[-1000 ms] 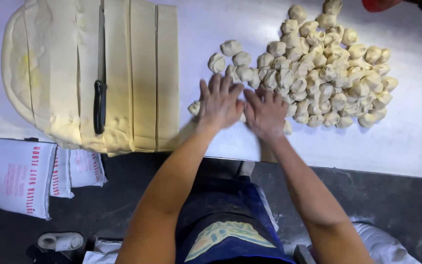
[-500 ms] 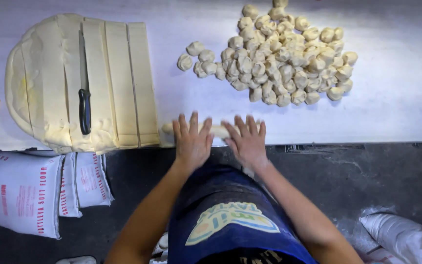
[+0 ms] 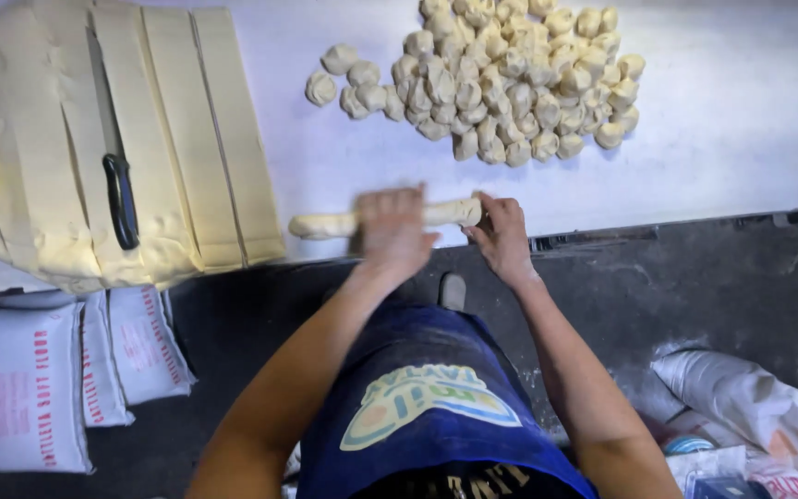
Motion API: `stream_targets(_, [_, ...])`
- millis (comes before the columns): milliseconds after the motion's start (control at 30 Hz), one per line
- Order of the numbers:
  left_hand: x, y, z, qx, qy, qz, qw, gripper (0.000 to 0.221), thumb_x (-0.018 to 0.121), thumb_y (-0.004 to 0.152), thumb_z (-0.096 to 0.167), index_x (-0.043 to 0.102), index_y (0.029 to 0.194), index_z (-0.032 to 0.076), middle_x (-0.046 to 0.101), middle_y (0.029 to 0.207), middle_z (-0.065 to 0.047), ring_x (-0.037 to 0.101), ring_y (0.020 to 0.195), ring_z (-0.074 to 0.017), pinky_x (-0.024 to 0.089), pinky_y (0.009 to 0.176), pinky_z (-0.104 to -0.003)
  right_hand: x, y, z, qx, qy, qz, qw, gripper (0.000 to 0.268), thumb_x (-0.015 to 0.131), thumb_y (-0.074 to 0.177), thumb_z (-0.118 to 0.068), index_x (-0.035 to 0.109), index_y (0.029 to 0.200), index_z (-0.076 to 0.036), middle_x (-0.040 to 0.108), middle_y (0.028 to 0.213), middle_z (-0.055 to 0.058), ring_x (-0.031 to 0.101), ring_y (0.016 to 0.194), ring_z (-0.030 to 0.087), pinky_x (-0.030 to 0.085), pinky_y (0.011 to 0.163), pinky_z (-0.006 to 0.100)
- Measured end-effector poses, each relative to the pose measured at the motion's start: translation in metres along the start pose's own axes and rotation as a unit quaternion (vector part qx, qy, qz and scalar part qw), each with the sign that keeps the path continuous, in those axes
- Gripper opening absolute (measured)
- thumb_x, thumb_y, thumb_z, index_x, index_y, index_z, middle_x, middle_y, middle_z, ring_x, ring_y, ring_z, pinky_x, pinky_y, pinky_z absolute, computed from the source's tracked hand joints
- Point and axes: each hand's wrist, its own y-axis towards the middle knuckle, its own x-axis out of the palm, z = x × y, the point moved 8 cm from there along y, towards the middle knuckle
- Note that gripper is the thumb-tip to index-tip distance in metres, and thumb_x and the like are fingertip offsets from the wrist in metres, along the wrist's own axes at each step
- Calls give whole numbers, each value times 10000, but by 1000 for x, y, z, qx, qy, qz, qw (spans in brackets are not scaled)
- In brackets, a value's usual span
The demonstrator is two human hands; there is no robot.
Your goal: Pinching off small pieces of dough from long strips to create uniform dough balls on a production table.
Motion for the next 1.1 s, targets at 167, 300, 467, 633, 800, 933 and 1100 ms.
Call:
stream_targets(167, [102, 37, 17, 67, -20, -95, 993, 556, 843, 699, 331, 617, 1160, 118, 589, 1074, -79, 581, 1078, -349, 412, 905, -518, 0, 1, 1, 139, 77, -106, 982, 377, 758, 962, -249, 676, 1278, -61, 629, 1153, 142, 695, 1085, 366, 594, 927, 445])
stream_targets(300, [53, 21, 15, 71, -114, -92, 987, 432, 835, 724, 315, 619, 1059, 150, 551, 1016, -50, 596, 990, -343, 416, 898, -491, -1, 0, -39, 240, 199, -86, 946, 394, 579, 1080, -334, 634, 1379, -84, 717, 1199, 150, 691, 1127, 342, 573, 912, 478])
stream_targets(467, [41, 20, 8, 46, -169, -26, 984, 350, 770, 743, 179, 599, 1045, 132, 542, 975, -84, 608, 878, -391, 452, 780, -479, 61, -2, -9, 340, 326, 74, 879, 416, 517, 1098, -444, 717, 1020, -87, 612, 744, 125, 614, 562, 240, 509, 386, 351])
stream_targets(633, [14, 16, 27, 29, -99, -40, 994, 452, 791, 683, 131, 576, 1079, 96, 563, 995, -120, 613, 947, -393, 445, 860, -488, 68, 25, 6, 278, 227, -14, 933, 344, 544, 1065, -400, 677, 969, -98, 639, 739, 156, 648, 718, 278, 483, 544, 420])
stream_targets(800, [69, 42, 38, 0, -116, -85, 990, 241, 669, 782, 126, 584, 997, 57, 625, 864, -181, 671, 882, -452, 493, 797, -530, 24, 52, -12, 259, 127, -109, 951, 408, 434, 1092, -374, 626, 952, -42, 668, 826, 271, 699, 881, 444, 538, 670, 529])
stream_targets(933, [84, 63, 48, 5, -52, -152, 987, 122, 670, 763, 244, 678, 821, 137, 704, 731, -91, 743, 756, -352, 525, 668, -475, 26, 56, 19, 260, 77, -158, 950, 410, 465, 1060, -416, 688, 922, -100, 711, 817, 202, 715, 929, 413, 558, 718, 528])
stream_targets(1100, [5, 100, 41, -97, 2, -264, 960, 342, 523, 909, 242, 779, 1030, 51, 779, 998, -196, 745, 1029, -400, 588, 826, -525, -82, 18, -195, 76, 137, -412, 898, 418, 444, 862, -52, 649, 1204, 72, 695, 1166, 376, 617, 1161, 552, 498, 997, 621])
